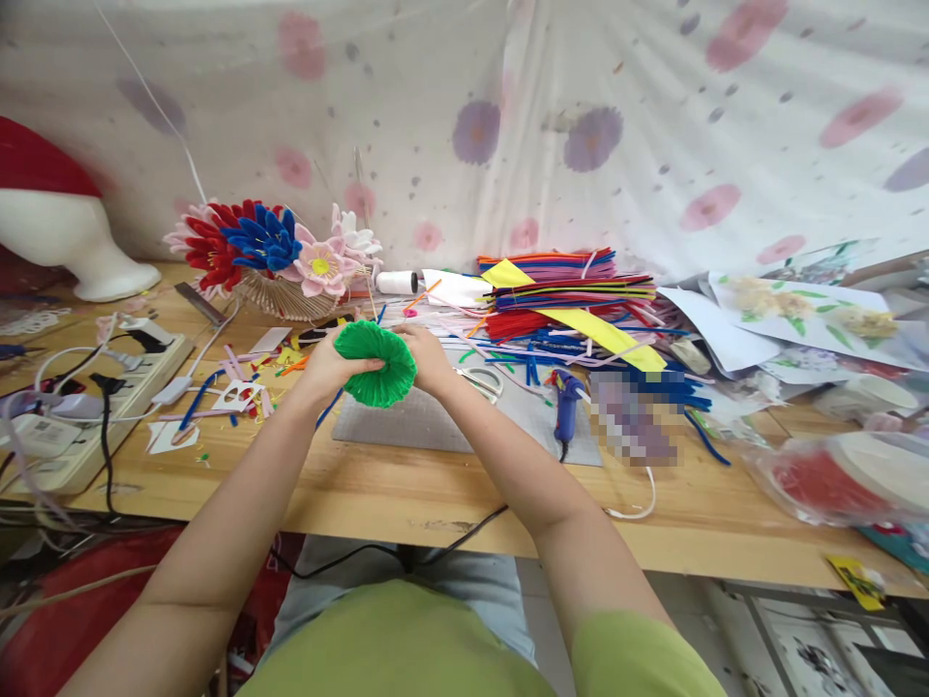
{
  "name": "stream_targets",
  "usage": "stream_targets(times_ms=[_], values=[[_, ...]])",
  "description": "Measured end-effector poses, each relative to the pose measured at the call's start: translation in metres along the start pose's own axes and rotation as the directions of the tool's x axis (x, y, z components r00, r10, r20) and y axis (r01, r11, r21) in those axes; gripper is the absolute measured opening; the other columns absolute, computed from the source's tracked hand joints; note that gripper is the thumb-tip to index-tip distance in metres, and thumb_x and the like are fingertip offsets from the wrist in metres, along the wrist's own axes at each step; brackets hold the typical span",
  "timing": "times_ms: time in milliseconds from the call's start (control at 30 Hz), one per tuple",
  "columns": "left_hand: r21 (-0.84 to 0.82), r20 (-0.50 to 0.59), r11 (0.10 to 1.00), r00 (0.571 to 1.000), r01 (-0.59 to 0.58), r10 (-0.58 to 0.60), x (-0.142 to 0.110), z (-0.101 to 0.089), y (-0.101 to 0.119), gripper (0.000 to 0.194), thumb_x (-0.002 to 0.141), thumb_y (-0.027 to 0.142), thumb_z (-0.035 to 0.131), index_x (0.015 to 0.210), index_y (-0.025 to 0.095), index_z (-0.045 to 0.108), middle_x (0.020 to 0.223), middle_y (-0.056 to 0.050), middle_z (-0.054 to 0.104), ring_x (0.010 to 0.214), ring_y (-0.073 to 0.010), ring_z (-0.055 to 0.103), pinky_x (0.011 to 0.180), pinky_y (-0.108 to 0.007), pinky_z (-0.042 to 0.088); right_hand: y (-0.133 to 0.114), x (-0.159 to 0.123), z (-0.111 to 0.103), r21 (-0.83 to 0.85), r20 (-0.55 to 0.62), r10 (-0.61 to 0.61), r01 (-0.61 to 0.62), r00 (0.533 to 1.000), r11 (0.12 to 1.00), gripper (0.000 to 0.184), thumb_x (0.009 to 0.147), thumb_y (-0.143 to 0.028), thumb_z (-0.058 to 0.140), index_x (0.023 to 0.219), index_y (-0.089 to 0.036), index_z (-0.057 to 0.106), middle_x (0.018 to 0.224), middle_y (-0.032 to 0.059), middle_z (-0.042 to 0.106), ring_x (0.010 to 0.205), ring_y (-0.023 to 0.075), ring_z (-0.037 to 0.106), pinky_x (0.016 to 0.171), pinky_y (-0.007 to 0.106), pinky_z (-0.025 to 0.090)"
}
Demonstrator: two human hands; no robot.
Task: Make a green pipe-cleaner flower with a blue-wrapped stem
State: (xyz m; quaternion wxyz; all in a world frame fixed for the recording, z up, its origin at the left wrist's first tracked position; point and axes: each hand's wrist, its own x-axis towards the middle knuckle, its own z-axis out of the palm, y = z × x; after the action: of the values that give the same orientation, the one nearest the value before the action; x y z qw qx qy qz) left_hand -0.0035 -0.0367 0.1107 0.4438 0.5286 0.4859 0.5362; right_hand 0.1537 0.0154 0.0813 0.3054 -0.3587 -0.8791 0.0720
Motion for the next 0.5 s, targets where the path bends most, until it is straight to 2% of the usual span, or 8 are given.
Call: stream_targets(times_ms=[133, 367, 500], values=[[0.068, -0.102, 0.996, 0.993, -0.049, 0.056, 0.004, 0.002, -0.004, 0.060, 0.037, 0.020, 0.081, 0.090, 0.016, 0.053, 0.082, -0.002, 0.061, 0.076, -0.0176, 0.058, 0.074, -0.033, 0.045, -0.004, 0.003, -0.002, -0.058, 0.023, 0.024, -0.023, 0.999, 0.998, 0.031, 0.073, -0.031, 0.059, 0.099, -0.016, 0.067, 0.106, 0.0090, 0.064, 0.099, 0.0215, 0.057, 0.089, 0.031, 0.041], [0.249, -0.175, 0.966, 0.978, -0.064, 0.110, 0.011, 0.002, -0.010, 0.070, 0.035, 0.024, 0.082, 0.096, 0.018, 0.048, 0.091, -0.003, 0.058, 0.085, -0.0207, 0.057, 0.078, -0.036, 0.044, -0.012, 0.002, -0.008, -0.097, 0.032, 0.060, -0.057, 0.998, 0.994, 0.038, 0.074, -0.036, 0.059, 0.108, -0.018, 0.064, 0.111, 0.0092, 0.063, 0.101, 0.0239, 0.057, 0.088, 0.032, 0.041], [0.329, -0.189, 0.939, 0.967, -0.101, 0.170, 0.012, 0.004, -0.013, 0.070, 0.035, 0.024, 0.083, 0.097, 0.019, 0.049, 0.092, -0.003, 0.057, 0.090, -0.0221, 0.056, 0.082, -0.039, 0.043, -0.011, 0.001, -0.005, -0.098, 0.043, 0.131, -0.126, 0.990, 0.987, 0.039, 0.075, -0.038, 0.058, 0.107, -0.018, 0.064, 0.111, 0.0089, 0.063, 0.102, 0.0243, 0.057, 0.087, 0.032, 0.042]])
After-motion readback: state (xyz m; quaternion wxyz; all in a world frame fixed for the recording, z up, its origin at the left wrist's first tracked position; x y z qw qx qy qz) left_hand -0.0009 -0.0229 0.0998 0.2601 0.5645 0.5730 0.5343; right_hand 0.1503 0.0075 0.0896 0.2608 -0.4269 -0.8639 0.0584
